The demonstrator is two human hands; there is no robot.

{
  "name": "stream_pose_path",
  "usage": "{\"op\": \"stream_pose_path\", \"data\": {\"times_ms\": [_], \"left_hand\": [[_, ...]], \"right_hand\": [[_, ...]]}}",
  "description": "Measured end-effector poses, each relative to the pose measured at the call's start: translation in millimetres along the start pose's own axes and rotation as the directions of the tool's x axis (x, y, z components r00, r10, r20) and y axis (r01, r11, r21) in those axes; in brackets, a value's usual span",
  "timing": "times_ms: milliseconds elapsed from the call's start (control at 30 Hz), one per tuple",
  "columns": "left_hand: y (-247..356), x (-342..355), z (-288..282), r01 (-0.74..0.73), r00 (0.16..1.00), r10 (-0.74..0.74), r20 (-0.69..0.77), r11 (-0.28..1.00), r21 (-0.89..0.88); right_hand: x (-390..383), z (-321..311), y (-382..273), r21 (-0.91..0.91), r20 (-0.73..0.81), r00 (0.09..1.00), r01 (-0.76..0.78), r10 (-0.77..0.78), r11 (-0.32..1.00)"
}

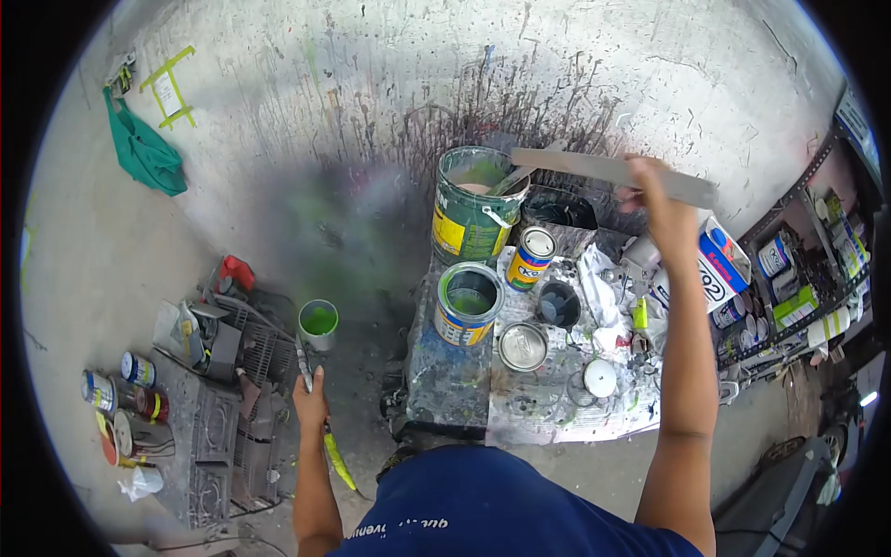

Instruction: Painting a car door using a spray gun and mixing paint chemicals.

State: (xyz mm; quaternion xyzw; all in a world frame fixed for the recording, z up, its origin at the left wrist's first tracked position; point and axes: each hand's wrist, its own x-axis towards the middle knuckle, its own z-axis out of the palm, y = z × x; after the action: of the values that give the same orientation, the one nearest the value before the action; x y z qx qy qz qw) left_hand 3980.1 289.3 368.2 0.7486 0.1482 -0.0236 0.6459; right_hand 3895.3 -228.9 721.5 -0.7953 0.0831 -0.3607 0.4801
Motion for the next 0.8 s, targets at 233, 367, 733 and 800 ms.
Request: {"op": "stream_pose_path", "data": {"times_ms": [233,367,733,800], "left_hand": [[10,-3,16,-0.101,0.991,0.115,-0.062,0.975,0.199],[25,-20,20,-0.017,0.999,0.020,-0.030,0.993,0.120],[-2,-42,29,-0.029,0.999,0.028,0.015,0.999,0.026],[-4,-36,28,-0.023,1.000,0.022,0.022,1.000,0.009]], "right_hand": [[-60,41,-19,-0.341,0.659,0.605,0.769,-0.446,0.540],[-84,5,-32,-0.430,0.559,0.691,0.714,-0.458,0.552],[-30,18,114,0.611,-0.135,0.914,-0.228,0.383,0.758],[-50,-7,117,0.638,-0.233,0.840,-0.248,0.490,0.729]]}}
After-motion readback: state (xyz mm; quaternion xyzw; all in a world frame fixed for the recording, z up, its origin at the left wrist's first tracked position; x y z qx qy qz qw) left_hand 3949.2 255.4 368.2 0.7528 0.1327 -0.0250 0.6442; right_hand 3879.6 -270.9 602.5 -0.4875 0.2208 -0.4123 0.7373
